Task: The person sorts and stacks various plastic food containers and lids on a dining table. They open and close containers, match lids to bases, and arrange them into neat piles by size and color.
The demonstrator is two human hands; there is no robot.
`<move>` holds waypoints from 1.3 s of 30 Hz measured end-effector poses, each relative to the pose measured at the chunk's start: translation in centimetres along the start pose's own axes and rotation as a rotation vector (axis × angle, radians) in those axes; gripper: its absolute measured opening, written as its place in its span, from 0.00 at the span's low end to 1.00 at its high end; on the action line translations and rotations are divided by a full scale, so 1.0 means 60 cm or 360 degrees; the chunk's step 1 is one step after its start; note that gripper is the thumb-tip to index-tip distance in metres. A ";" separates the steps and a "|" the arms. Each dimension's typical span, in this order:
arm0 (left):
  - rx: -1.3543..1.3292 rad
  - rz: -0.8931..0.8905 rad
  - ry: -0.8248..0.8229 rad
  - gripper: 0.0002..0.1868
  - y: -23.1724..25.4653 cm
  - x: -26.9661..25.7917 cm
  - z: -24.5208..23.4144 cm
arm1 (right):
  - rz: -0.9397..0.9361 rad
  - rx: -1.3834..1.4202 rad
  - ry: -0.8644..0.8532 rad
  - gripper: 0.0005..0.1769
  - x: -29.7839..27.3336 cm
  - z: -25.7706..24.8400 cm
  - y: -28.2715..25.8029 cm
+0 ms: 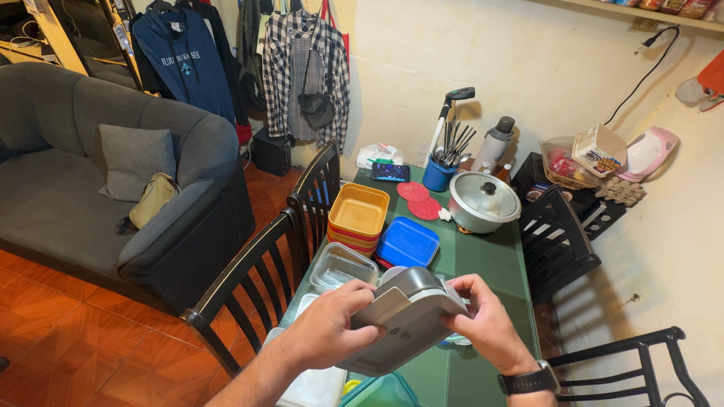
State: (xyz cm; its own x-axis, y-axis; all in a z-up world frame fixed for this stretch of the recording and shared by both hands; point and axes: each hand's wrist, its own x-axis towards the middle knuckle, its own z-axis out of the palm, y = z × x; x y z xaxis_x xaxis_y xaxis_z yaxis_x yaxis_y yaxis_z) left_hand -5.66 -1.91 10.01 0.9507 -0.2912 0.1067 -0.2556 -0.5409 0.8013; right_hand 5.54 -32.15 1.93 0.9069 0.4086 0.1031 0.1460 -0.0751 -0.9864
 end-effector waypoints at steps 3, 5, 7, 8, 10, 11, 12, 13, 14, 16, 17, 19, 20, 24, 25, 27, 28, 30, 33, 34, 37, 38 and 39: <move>-0.0054 0.0121 0.0028 0.19 -0.011 0.004 -0.004 | 0.0112 0.0067 -0.0083 0.26 -0.001 -0.009 0.014; -0.0111 0.0045 0.0019 0.20 -0.024 0.007 -0.003 | 0.0235 -0.0042 -0.0061 0.24 -0.004 -0.008 0.020; -0.0216 0.0004 0.0042 0.21 -0.040 0.011 0.002 | 0.0230 -0.0046 -0.0035 0.22 -0.007 -0.006 0.020; -0.0290 0.0001 0.0067 0.21 -0.049 0.016 0.005 | 0.0164 0.0007 -0.0015 0.21 -0.009 -0.002 0.019; -0.0615 -0.0062 0.0045 0.20 -0.068 0.023 0.012 | 0.0049 0.0253 0.0000 0.21 -0.011 0.003 0.012; -0.0865 -0.0122 -0.0002 0.20 -0.078 0.026 0.016 | -0.0001 0.0447 -0.0005 0.21 -0.012 0.007 0.007; -0.1114 -0.0185 -0.0049 0.20 -0.086 0.028 0.020 | -0.0051 0.0642 -0.0010 0.21 -0.011 0.011 0.001; -0.1186 -0.0170 -0.0003 0.21 -0.094 0.031 0.024 | -0.0023 0.0799 0.0044 0.22 -0.014 0.014 -0.006; -0.1260 -0.0156 0.0047 0.21 -0.101 0.034 0.029 | 0.0006 0.0956 0.0095 0.24 -0.020 0.017 -0.014; -0.1433 -0.0245 0.0143 0.23 -0.112 0.037 0.038 | 0.0097 0.1050 0.0131 0.28 -0.024 0.035 -0.021; -0.1532 -0.0350 0.0189 0.24 -0.116 0.040 0.045 | 0.0158 0.0987 0.0116 0.29 -0.031 0.048 -0.022; -0.1633 -0.0457 0.0267 0.25 -0.122 0.044 0.054 | 0.0310 0.1032 0.0132 0.31 -0.036 0.074 -0.019; -0.1637 -0.0461 0.0289 0.25 -0.125 0.045 0.060 | 0.0403 0.1140 0.0172 0.32 -0.038 0.086 -0.014; -0.1714 -0.0584 0.0386 0.24 -0.134 0.050 0.079 | 0.0434 0.1302 0.0224 0.35 -0.040 0.098 0.003; -0.1707 -0.0592 0.0426 0.23 -0.134 0.051 0.083 | 0.0415 0.1301 0.0164 0.36 -0.040 0.094 0.006; -0.1693 -0.0608 0.0500 0.22 -0.134 0.054 0.092 | 0.0377 0.1299 0.0050 0.36 -0.038 0.085 0.008; -0.1627 -0.0546 0.0538 0.21 -0.132 0.056 0.097 | 0.0414 0.1266 0.0087 0.36 -0.039 0.085 0.010; -0.1492 -0.0420 0.0615 0.20 -0.126 0.058 0.105 | 0.0487 0.1198 0.0157 0.35 -0.040 0.087 0.007; -0.1435 -0.0179 0.0636 0.20 -0.113 0.057 0.106 | 0.0440 0.1275 0.0257 0.38 -0.047 0.095 -0.005; -0.1538 -0.0240 0.0585 0.21 -0.108 0.056 0.102 | 0.0510 0.1343 0.0319 0.41 -0.049 0.094 -0.010; -0.1727 -0.0280 0.0469 0.22 -0.092 0.054 0.094 | 0.0661 0.1505 0.0429 0.48 -0.054 0.084 -0.017; -0.1708 -0.0197 0.0465 0.24 -0.084 0.052 0.094 | 0.0669 0.1531 0.0413 0.48 -0.053 0.080 -0.016; -0.1689 -0.0115 0.0461 0.25 -0.076 0.051 0.094 | 0.0678 0.1557 0.0397 0.49 -0.052 0.076 -0.011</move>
State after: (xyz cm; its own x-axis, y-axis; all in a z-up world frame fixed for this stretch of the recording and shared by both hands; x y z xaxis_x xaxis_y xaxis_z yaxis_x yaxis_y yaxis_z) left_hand -2.60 -4.80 3.35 0.9980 -0.0150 0.0622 -0.0491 0.4438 0.8948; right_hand 0.78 -29.23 1.68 0.8791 0.3168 -0.3561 -0.4755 0.6331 -0.6108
